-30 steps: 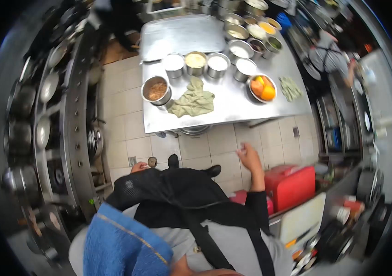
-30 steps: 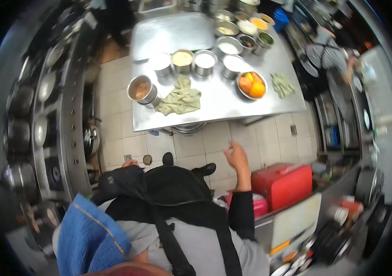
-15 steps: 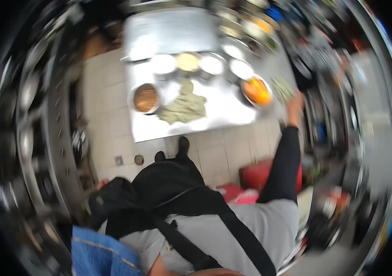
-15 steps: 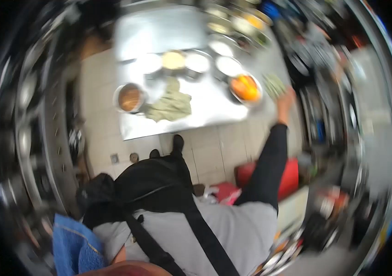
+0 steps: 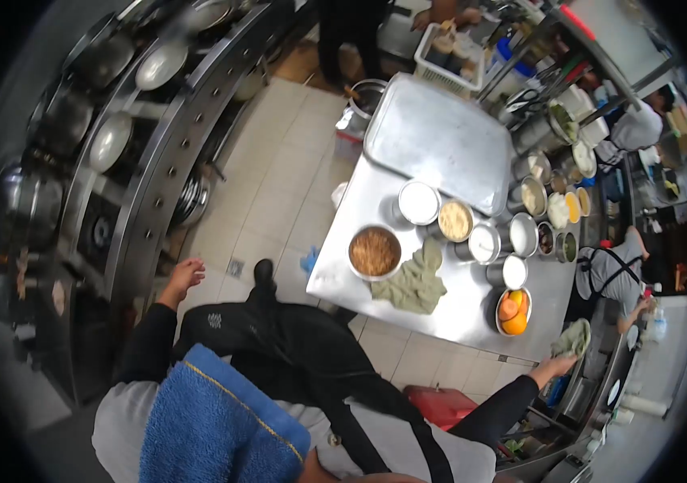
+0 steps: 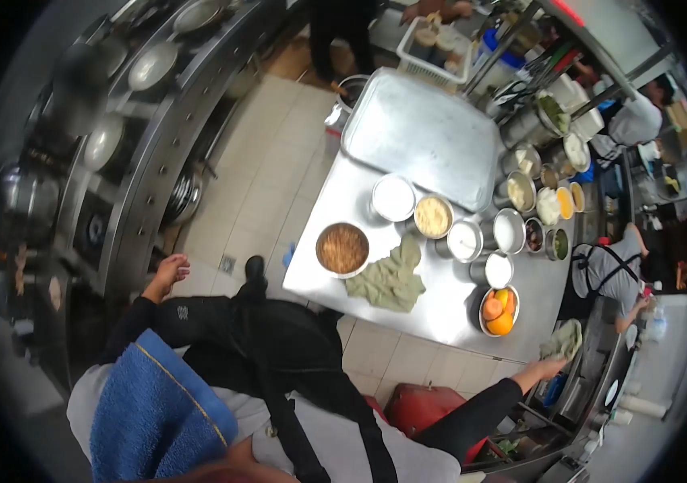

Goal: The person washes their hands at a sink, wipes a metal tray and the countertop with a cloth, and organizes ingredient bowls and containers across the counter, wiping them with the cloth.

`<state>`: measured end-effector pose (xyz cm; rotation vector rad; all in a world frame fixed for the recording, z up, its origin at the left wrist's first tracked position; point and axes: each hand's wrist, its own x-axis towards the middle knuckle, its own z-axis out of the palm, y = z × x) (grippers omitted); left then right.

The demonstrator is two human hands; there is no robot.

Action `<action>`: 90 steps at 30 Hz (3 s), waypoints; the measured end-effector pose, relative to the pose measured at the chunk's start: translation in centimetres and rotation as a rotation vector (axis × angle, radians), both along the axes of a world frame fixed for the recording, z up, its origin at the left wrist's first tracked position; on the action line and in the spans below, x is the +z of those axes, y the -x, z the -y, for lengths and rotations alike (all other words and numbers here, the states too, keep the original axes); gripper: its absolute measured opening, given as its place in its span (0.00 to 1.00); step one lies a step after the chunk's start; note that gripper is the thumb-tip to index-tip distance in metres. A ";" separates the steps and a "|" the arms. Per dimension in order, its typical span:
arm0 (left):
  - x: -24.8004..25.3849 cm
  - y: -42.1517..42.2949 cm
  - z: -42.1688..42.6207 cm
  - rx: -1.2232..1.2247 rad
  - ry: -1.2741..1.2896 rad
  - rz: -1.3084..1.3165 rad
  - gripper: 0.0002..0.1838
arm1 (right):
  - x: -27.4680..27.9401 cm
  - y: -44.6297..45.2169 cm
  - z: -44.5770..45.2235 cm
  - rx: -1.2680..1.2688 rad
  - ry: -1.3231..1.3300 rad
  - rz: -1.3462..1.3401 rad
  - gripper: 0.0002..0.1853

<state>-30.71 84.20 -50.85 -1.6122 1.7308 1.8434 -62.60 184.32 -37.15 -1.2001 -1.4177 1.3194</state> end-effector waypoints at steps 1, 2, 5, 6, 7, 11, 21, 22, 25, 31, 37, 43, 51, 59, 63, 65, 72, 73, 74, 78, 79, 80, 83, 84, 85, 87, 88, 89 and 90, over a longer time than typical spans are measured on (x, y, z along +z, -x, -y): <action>-0.1 2.0 1.5 0.010 -0.027 -0.039 0.13 | 1.9 -1.9 2.3 -0.002 0.031 -0.180 0.27; -0.3 4.2 3.4 0.017 -0.055 -0.077 0.13 | 3.9 -3.7 4.6 -0.003 0.063 -0.360 0.27; -3.2 11.0 10.0 -0.053 -0.140 -0.266 0.14 | 5.7 -10.1 9.2 0.040 0.092 -0.566 0.26; -3.6 14.1 13.0 -0.101 -0.158 -0.343 0.14 | 5.1 -12.4 11.6 0.051 0.106 -0.583 0.26; -3.3 17.4 14.8 -0.122 -0.190 -0.373 0.14 | 4.8 -14.6 14.6 0.000 0.132 -0.485 0.27; 0.3 27.6 13.6 -0.272 -0.272 -0.340 0.13 | -2.6 -25.3 23.6 -0.103 0.224 -0.290 0.29; 6.5 52.7 -1.7 -0.996 -0.613 -0.692 0.10 | -19.0 -52.1 53.5 0.268 1.143 -0.030 0.26; 6.2 54.5 -2.8 -0.995 -0.559 -0.654 0.12 | -19.9 -53.6 55.8 0.314 1.207 0.044 0.22; 7.1 56.8 -6.1 -0.974 -0.370 -0.430 0.32 | -21.1 -51.4 62.6 0.136 1.279 0.114 0.20; 5.4 63.6 -10.6 -0.934 -0.421 -0.336 0.30 | -9.3 -40.2 75.7 0.761 0.768 0.322 0.21; 0.5 69.3 -11.7 -1.048 -0.595 -0.292 0.09 | -19.3 -38.2 75.2 0.150 1.257 0.221 0.14; 0.5 70.8 -10.5 -1.153 -0.719 -0.300 0.12 | -19.9 -36.0 82.7 -0.076 1.002 0.113 0.17; 0.8 72.2 -4.4 -1.166 -0.919 -0.198 0.13 | -15.9 -28.4 89.5 -0.029 0.888 -0.071 0.18; -2.5 71.8 13.7 -1.080 -1.057 -0.137 0.21 | -3.8 -16.8 92.8 0.104 0.810 -0.135 0.19; -2.0 72.9 26.0 -1.050 -1.095 -0.183 0.32 | 2.6 -9.8 89.5 0.275 0.129 0.330 0.13; -1.7 73.5 32.1 -1.021 -1.000 -0.251 0.32 | 5.3 -3.6 89.2 0.207 -0.251 0.464 0.18; -0.2 71.1 46.5 -0.758 -0.868 -0.355 0.31 | -6.6 17.7 81.8 0.367 -0.708 0.893 0.23; 0.2 70.0 47.1 -0.708 -0.865 -0.372 0.31 | -8.6 20.6 80.9 0.204 -0.883 0.935 0.21; 1.1 69.1 47.4 -0.660 -0.860 -0.391 0.31 | -9.9 23.1 79.5 0.033 -1.051 0.966 0.20; 1.7 66.3 50.4 -0.469 -0.766 -0.410 0.32 | -10.0 30.3 68.0 0.353 -0.768 0.554 0.16; 4.5 64.8 48.5 -0.434 -0.746 -0.439 0.27 | -8.4 31.6 64.4 0.292 -0.653 0.536 0.17; 8.2 63.2 45.8 -0.398 -0.723 -0.470 0.22 | -6.3 32.6 61.3 0.234 -0.537 0.517 0.18; 9.6 59.7 46.3 -0.242 -0.594 -0.414 0.22 | -2.6 34.7 51.2 0.257 -0.894 0.548 0.20; 10.1 58.8 45.9 -0.193 -0.565 -0.417 0.22 | -2.9 35.8 48.2 0.321 -0.866 0.602 0.22; 10.5 58.1 45.5 -0.150 -0.543 -0.425 0.22 | -3.2 37.0 45.3 0.385 -0.840 0.656 0.24; 11.1 56.7 44.4 -0.065 -0.497 -0.448 0.23 | -5.9 40.6 40.9 0.527 -0.698 0.824 0.22; 11.4 56.1 43.9 -0.029 -0.482 -0.454 0.23 | -7.9 42.0 41.5 0.375 -0.799 0.892 0.21; 11.5 56.0 43.5 -0.004 -0.464 -0.460 0.23 | -9.7 42.9 43.9 0.218 -0.894 0.960 0.20; 11.7 55.7 43.5 0.019 -0.458 -0.461 0.23 | -10.9 43.4 47.2 0.054 -0.985 1.029 0.19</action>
